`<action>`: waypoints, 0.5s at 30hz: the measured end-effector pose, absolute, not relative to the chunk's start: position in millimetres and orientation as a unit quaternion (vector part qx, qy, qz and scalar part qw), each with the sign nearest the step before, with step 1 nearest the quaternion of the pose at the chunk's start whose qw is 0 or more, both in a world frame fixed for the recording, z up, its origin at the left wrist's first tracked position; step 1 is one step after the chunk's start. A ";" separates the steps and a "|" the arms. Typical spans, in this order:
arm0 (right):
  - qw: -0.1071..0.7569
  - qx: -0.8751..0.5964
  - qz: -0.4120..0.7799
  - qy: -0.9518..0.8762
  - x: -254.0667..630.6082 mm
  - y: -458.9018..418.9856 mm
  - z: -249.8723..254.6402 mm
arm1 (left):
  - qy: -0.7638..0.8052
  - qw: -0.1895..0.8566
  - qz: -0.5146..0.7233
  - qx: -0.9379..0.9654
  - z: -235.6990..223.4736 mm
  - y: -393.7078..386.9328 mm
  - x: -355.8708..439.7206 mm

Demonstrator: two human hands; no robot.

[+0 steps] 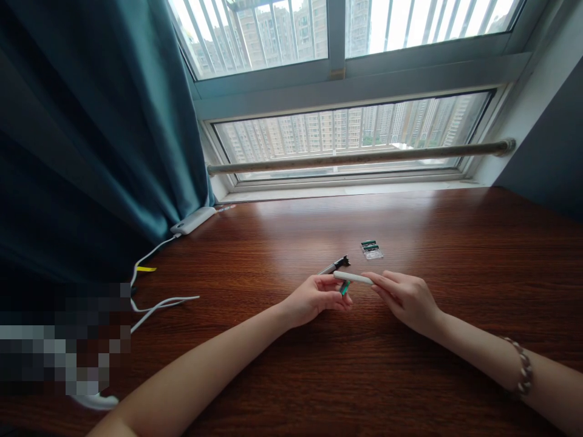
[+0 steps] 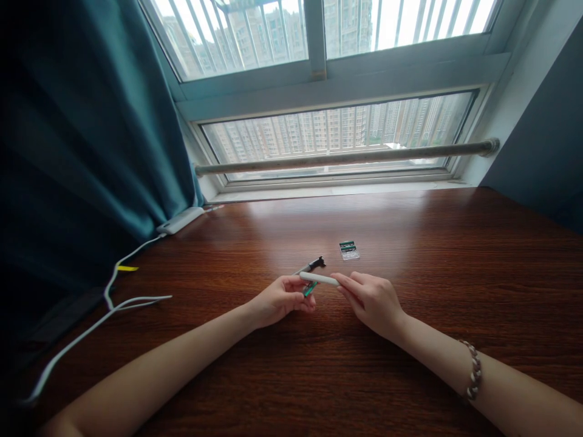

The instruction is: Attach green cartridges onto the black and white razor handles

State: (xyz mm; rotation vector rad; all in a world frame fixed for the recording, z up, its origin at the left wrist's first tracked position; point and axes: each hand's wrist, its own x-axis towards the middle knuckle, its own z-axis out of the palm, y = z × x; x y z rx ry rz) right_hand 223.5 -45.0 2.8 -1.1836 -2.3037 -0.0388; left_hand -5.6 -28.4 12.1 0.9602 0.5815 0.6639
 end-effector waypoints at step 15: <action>0.318 -0.477 0.013 -0.819 223.6 -45.3 4.1 | 0.260 0.816 0.352 0.378 10.1 -25.5 -9.0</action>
